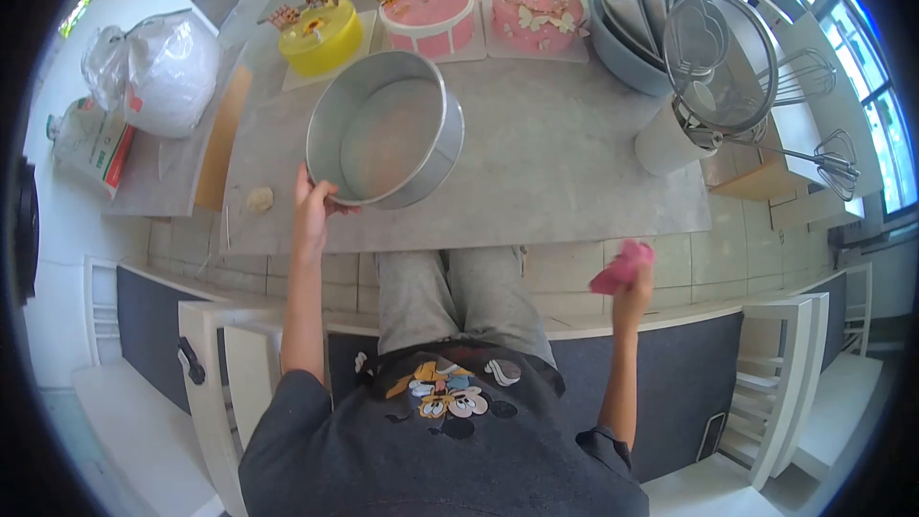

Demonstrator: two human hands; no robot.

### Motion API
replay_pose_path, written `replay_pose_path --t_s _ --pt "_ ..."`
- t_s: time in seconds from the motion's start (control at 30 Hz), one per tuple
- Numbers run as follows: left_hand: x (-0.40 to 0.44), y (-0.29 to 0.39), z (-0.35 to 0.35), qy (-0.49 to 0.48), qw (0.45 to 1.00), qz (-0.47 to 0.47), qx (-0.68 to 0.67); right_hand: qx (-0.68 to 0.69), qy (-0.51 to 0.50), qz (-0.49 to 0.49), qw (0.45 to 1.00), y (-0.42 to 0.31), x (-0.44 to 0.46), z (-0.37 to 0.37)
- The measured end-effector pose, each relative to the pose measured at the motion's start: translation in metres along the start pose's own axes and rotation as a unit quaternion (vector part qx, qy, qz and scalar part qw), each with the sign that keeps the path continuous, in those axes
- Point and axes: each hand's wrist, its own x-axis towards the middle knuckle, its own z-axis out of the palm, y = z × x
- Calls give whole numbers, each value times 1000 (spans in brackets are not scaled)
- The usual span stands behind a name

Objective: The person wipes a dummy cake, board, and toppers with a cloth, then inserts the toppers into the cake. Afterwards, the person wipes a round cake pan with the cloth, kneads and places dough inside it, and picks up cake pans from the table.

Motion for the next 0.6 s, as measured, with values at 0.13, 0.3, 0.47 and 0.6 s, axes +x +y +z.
replay_pose_path --t_s 0.13,0.3,0.47,0.6 --pt "-8 -2 -5 -26 999 -7 27 60 107 78 989 -53 28 -7" --pt "-16 -25 3 7 999 43 24 322 41 -189 927 -194 75 51" --pt "-8 -60 8 -12 999 23 33 416 -192 -292 840 -341 81 128" --pt "0 -87 13 -6 991 88 98 484 -487 -85 723 -421 70 222"
